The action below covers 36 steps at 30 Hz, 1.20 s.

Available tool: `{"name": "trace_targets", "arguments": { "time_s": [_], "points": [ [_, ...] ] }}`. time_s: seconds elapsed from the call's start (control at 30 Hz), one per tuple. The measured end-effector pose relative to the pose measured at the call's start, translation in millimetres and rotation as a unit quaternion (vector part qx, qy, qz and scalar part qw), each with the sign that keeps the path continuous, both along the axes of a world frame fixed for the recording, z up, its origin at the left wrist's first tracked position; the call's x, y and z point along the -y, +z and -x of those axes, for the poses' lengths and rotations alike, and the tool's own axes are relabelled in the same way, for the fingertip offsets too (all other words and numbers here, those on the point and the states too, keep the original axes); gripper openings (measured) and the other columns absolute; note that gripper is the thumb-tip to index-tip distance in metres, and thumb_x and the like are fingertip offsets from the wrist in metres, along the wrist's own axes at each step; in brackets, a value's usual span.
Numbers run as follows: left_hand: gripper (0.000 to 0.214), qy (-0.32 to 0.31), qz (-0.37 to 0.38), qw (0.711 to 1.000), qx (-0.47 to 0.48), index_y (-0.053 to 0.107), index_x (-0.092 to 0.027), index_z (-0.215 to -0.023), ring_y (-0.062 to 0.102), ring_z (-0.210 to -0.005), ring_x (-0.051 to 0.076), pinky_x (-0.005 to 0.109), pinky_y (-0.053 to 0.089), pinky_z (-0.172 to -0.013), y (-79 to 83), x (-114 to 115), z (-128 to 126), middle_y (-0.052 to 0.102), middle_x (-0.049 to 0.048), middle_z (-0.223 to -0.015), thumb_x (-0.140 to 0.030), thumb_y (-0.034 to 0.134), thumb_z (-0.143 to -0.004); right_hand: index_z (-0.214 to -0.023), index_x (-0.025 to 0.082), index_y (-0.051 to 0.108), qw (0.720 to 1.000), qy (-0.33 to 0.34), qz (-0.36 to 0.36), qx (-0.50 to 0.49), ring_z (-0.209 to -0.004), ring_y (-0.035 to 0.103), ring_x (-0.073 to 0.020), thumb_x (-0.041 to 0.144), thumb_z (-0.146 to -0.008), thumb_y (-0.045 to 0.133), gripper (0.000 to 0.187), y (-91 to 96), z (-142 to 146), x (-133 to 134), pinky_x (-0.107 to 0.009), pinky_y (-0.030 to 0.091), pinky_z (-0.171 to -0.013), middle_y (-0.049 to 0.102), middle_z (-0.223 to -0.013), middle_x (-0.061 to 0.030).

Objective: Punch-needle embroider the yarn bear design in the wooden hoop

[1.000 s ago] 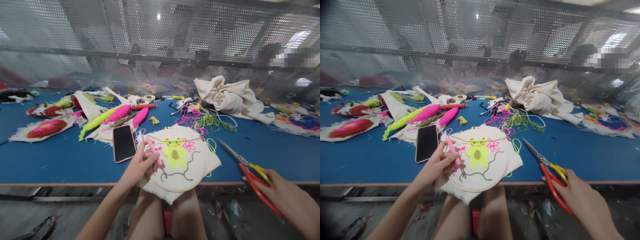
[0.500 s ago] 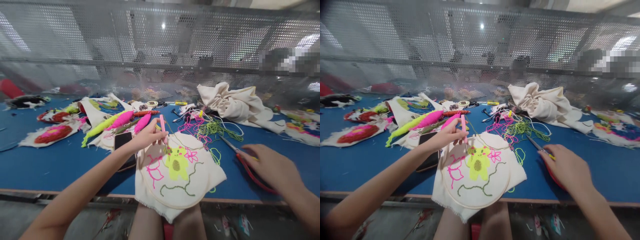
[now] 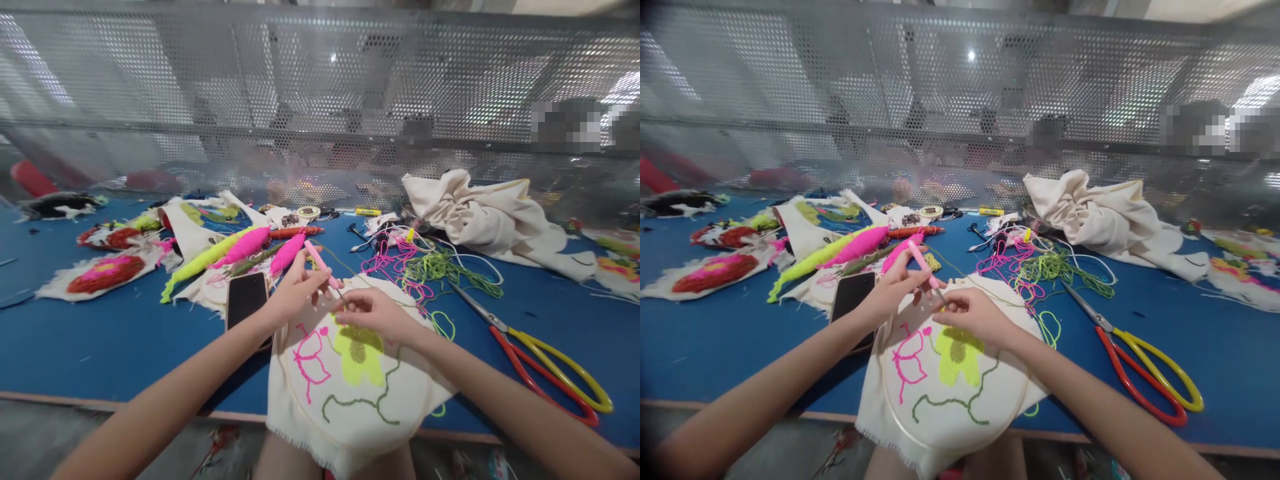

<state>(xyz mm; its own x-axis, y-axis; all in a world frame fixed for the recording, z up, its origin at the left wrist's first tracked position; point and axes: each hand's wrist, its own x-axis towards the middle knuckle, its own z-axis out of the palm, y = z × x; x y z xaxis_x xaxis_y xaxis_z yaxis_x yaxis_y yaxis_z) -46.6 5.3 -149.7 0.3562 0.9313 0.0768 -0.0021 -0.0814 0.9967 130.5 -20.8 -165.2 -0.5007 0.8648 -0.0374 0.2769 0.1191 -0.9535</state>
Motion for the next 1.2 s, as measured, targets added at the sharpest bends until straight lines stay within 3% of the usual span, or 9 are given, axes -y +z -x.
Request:
{"name": "trace_targets", "arguments": {
  "time_s": [0.17,0.37,0.7,0.8,0.87,0.97,1.07,1.2],
  "points": [
    [0.049,0.010,0.037,0.999,0.016,0.031,-0.018,-0.123,0.060,-0.060,0.013,0.019,0.042,-0.046,-4.1,5,-1,0.066,0.0024,-0.072,-0.036,0.054,-0.083,-0.082,0.013,0.066,0.985,-0.067,0.124,-0.100,-0.049,0.048,-0.0066,0.039,-0.074,0.063,0.028,-16.5,3,11,-0.020,0.036,-0.046,0.062,-0.067,-0.0022],
    [0.050,0.026,0.045,0.998,0.034,0.031,-0.020,-0.124,0.064,-0.066,0.015,0.019,0.044,-0.047,-5.5,11,-4,0.065,0.0002,-0.068,-0.037,0.055,-0.083,-0.066,0.014,0.065,0.986,-0.099,0.101,-0.089,-0.050,0.053,-0.0091,0.043,-0.074,0.063,0.030,-21.4,1,17,-0.021,0.039,-0.047,0.063,-0.060,-0.0020],
    [0.035,0.016,0.135,0.989,0.064,0.041,-0.019,-0.109,0.064,-0.063,0.015,0.020,0.045,-0.046,-11.5,9,-4,0.069,0.0047,-0.076,-0.033,0.057,-0.082,-0.068,0.015,0.068,0.991,-0.107,0.065,-0.046,-0.053,0.054,-0.0104,0.038,-0.076,0.061,0.025,-20.7,-1,20,-0.022,0.043,-0.054,0.061,-0.058,-0.0006],
    [0.032,0.004,0.149,0.987,0.061,0.040,-0.019,-0.106,0.064,-0.061,0.014,0.021,0.045,-0.047,-15.5,7,-3,0.069,0.0062,-0.080,-0.034,0.057,-0.083,-0.078,0.016,0.068,0.995,-0.057,0.073,-0.028,-0.055,0.054,-0.0101,0.034,-0.072,0.064,0.020,-17.4,-6,18,-0.021,0.042,-0.052,0.064,-0.069,-0.0012],
    [0.034,-0.001,0.143,0.988,0.050,0.040,-0.019,-0.108,0.063,-0.061,0.014,0.022,0.045,-0.048,-16.3,7,-3,0.069,0.0059,-0.080,-0.035,0.056,-0.083,-0.090,0.017,0.067,0.998,-0.020,0.061,-0.013,-0.059,0.053,-0.0103,0.035,-0.074,0.061,0.025,-12.6,-11,14,-0.021,0.041,-0.052,0.066,-0.082,-0.0028],
    [0.043,0.000,0.105,0.994,0.020,0.038,-0.019,-0.118,0.063,-0.064,0.014,0.023,0.046,-0.054,-12.9,9,-5,0.069,0.0038,-0.078,-0.036,0.055,-0.083,-0.093,0.017,0.067,0.999,-0.035,0.008,0.007,-0.067,0.052,-0.0119,0.042,-0.083,0.049,0.033,-3.6,-15,5,-0.022,0.040,-0.056,0.064,-0.087,-0.0050],
    [0.056,0.015,0.047,0.999,-0.018,0.030,-0.019,-0.129,0.062,-0.066,0.014,0.023,0.046,-0.060,-6.0,13,-8,0.067,0.0006,-0.073,-0.033,0.056,-0.082,-0.080,0.015,0.067,0.998,-0.058,0.002,0.009,-0.065,0.049,-0.0113,0.046,-0.081,0.052,0.034,3.4,-11,-5,-0.023,0.037,-0.056,0.060,-0.076,-0.0037],
    [0.058,0.050,-0.030,0.997,-0.050,0.026,-0.018,-0.133,0.059,-0.059,0.012,0.021,0.042,-0.055,-1.1,13,-8,0.062,-0.0035,-0.063,-0.030,0.054,-0.083,-0.068,0.015,0.060,0.997,-0.069,0.015,0.007,-0.048,0.037,-0.0064,0.047,-0.075,0.059,0.032,6.7,-1,-18,-0.022,0.028,-0.047,0.045,-0.056,0.0041]
  ]
}}
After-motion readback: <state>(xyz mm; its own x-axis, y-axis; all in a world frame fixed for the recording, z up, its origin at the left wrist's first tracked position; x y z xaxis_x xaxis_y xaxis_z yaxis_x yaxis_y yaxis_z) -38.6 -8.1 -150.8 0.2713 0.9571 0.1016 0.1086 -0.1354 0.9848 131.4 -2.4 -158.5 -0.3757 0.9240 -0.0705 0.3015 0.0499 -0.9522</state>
